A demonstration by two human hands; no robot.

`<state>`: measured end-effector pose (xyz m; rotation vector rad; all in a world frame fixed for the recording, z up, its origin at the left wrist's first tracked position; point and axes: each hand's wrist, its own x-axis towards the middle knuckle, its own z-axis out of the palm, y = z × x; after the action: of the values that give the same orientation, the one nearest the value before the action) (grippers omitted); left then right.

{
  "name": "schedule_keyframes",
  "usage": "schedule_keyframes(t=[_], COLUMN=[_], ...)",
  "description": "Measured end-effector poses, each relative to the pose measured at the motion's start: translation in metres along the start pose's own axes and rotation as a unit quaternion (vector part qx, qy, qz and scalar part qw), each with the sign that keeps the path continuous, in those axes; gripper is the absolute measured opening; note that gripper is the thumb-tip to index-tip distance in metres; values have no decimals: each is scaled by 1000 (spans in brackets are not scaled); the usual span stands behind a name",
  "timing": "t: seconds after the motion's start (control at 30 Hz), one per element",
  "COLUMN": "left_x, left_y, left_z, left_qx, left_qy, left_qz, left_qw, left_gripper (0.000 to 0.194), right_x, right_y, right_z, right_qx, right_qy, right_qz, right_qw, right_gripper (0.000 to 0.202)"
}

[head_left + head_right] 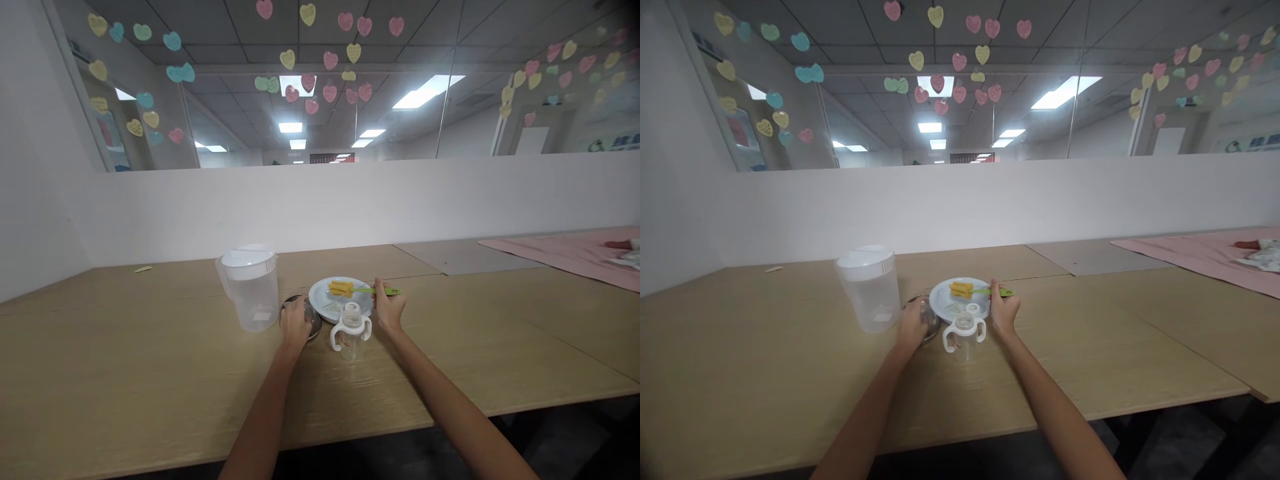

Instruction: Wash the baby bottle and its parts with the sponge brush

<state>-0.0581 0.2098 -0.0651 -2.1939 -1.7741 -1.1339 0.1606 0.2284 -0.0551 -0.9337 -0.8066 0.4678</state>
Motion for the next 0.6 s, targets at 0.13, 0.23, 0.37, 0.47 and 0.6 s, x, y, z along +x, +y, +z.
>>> schedule_keyframes(t=[0.13,0.23,0.37,0.47,0.6], left_x=[-1,0,1,1,1], left_y=[-2,-4,-5,-6,-4], left_z=[1,2,2,3,3], left_qx=[13,28,48,58,58], left_qy=[-13,-15,-27,-39,-25], left_qz=[-9,-26,-20,-2,8], left_qw=[1000,999,998,998,998], left_gripper=[37,26,22,37,41], right_x=[-1,-1,0,-1,-1], right_y=[1,1,0,-1,-2], right_z=[0,0,-1,-1,-2], right_qx=[-23,-31,-36,-41,-47], right_qy=[-9,-3,8,22,62], right_qz=[-20,-26,-33,-36,-36], right_qw=[999,999,999,998,996], right_gripper=[49,50,51,52,55])
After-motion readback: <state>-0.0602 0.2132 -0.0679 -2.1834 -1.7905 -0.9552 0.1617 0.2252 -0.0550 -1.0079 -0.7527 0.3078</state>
